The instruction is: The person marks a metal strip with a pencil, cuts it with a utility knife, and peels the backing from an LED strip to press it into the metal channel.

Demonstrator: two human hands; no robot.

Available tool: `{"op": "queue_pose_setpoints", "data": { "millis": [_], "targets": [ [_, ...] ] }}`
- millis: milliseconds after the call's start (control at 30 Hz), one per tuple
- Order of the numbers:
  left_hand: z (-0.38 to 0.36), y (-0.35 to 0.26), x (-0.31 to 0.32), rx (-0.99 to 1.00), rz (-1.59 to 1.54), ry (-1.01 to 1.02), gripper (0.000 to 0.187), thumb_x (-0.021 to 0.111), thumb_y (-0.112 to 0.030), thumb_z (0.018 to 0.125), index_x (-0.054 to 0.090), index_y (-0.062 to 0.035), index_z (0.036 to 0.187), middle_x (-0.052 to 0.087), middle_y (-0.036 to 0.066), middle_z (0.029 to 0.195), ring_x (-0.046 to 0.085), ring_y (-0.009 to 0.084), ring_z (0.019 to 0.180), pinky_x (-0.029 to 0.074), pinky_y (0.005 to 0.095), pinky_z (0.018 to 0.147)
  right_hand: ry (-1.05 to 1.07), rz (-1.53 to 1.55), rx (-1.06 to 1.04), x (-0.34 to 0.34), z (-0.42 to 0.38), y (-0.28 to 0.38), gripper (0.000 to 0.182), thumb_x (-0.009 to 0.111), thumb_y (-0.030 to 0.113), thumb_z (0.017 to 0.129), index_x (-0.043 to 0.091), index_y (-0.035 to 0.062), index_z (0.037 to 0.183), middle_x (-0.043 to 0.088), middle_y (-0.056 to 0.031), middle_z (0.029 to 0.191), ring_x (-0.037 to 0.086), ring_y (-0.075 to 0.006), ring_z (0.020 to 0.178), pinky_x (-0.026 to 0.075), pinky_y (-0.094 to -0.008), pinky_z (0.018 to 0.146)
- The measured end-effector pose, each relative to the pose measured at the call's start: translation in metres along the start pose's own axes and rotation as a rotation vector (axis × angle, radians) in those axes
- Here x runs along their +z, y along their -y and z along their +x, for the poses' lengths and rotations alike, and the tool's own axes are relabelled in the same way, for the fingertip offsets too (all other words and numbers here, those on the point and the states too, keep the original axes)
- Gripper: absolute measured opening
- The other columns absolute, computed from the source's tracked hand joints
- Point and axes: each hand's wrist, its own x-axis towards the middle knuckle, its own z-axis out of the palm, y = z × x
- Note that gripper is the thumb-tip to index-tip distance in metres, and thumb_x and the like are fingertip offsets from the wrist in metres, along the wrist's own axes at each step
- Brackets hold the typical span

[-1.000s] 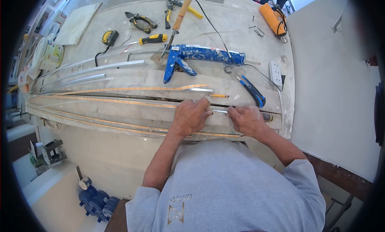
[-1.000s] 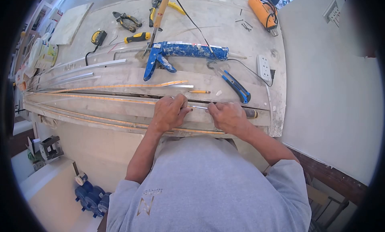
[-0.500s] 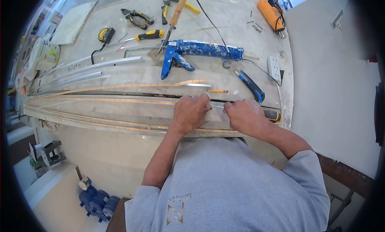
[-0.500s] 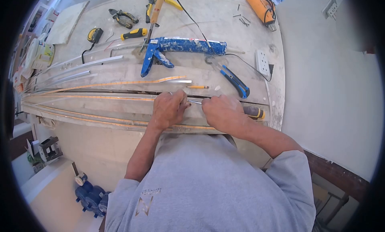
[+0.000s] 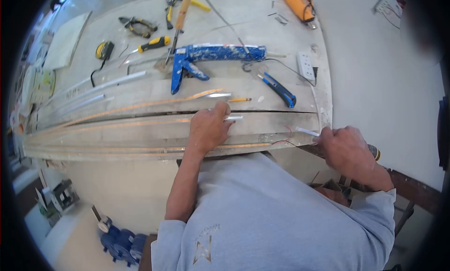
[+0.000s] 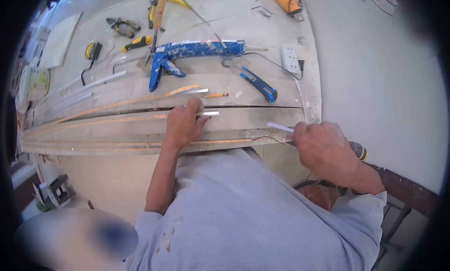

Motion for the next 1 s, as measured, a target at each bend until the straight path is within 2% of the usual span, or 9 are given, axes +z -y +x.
{"op": "queue_pose_setpoints", "data": {
  "millis": [100,133,300,500,700,767,800,867,1000],
  "targets": [
    [0.0,-0.002,-0.012,0.045,-0.073,0.04,0.054,0.084,-0.02,0.087,0.053,-0.0131,0.13,0.073,0.016,0.082,0.07,0.0441,0.081,0.052,0.055,0.074,-0.312,0.126,0.086,0.029,0.021,-0.006,0.03,0.06,0.026,0.107,0.064,-0.0017,0.094,0.066,-0.0247,0.07,0.068,-0.0475,0.072,0.052,-0.0578,0.067],
    [0.001,-0.002,-0.016,-0.007,-0.019,0.164,0.068,0.085,-0.017,0.086,0.047,-0.0144,0.143,0.078,0.017,0.104,0.073,0.0422,0.092,0.056,0.0508,0.083,-0.39,0.245,0.146,0.042,0.038,-0.002,0.029,0.06,0.024,0.107,0.063,-0.0024,0.095,0.067,-0.0262,0.073,0.068,-0.0491,0.074,0.052,-0.0586,0.068],
    [0.001,0.008,-0.035,0.153,-0.212,0.177,0.071,0.079,-0.002,0.083,0.046,-0.0124,0.145,0.072,0.018,0.11,0.071,0.0436,0.096,0.055,0.0527,0.087,-0.766,0.662,0.134,0.1,0.132,0.055,0.024,0.06,0.016,0.104,0.062,-0.0045,0.117,0.072,-0.0301,0.093,0.071,-0.0477,0.091,0.056,-0.0579,0.078],
    [0.007,0.024,-0.052,0.315,-0.017,0.202,0.075,0.077,0.003,0.081,0.047,-0.0081,0.149,0.068,0.019,0.127,0.059,0.0434,0.127,0.045,0.0525,0.106,-0.866,0.64,0.244,0.123,0.185,0.093,0.046,0.066,0.011,0.098,0.054,-0.0063,0.139,0.074,-0.0268,0.104,0.071,-0.0501,0.095,0.056,-0.0582,0.083],
    [-0.007,0.044,-0.07,0.392,-0.013,0.143,0.068,0.078,0.001,0.082,0.054,-0.0089,0.145,0.058,0.016,0.144,0.052,0.0393,0.137,0.042,0.0511,0.111,-1.407,0.478,0.255,0.115,0.117,0.134,0.044,0.071,0.017,0.098,0.06,-0.0069,0.134,0.072,-0.0198,0.104,0.069,-0.038,0.088,0.057,-0.0463,0.083],
    [-0.015,0.054,-0.069,0.434,-0.008,0.097,0.066,0.079,-0.001,0.082,0.056,-0.0099,0.143,0.059,0.015,0.144,0.052,0.038,0.136,0.041,0.0506,0.111,-1.083,1.518,0.181,0.125,0.088,0.157,0.039,0.074,0.015,0.095,0.063,-0.0053,0.126,0.071,-0.0152,0.104,0.069,-0.0282,0.092,0.055,-0.0389,0.082],
    [-0.019,0.06,-0.068,0.463,-0.002,0.045,0.064,0.08,-0.002,0.081,0.058,-0.0109,0.141,0.06,0.013,0.143,0.053,0.0368,0.135,0.039,0.0502,0.112,-1.097,1.515,0.193,0.13,0.081,0.168,0.039,0.074,0.015,0.095,0.063,-0.0053,0.126,0.071,-0.0152,0.104,0.069,-0.0282,0.092,0.055,-0.0389,0.082],
    [-0.021,0.069,-0.067,0.481,0.02,0.032,0.062,0.08,-0.003,0.081,0.06,-0.0115,0.139,0.06,0.012,0.144,0.054,0.0357,0.135,0.038,0.0507,0.113,-0.993,2.231,-0.256,0.139,0.071,0.187,0.033,0.074,0.011,0.091,0.063,-0.002,0.119,0.068,-0.0098,0.099,0.066,-0.0215,0.091,0.053,-0.0356,0.081],
    [-0.018,0.061,-0.07,0.502,0.021,0.001,0.059,0.083,-0.006,0.081,0.062,-0.0126,0.136,0.061,0.009,0.143,0.055,0.0341,0.134,0.036,0.0523,0.114,-0.918,2.458,-0.853,0.129,0.056,0.207,0.024,0.074,0.016,0.095,0.059,0.0036,0.109,0.061,-0.009,0.092,0.059,-0.0224,0.088,0.049,-0.0396,0.084]
  ]
}}
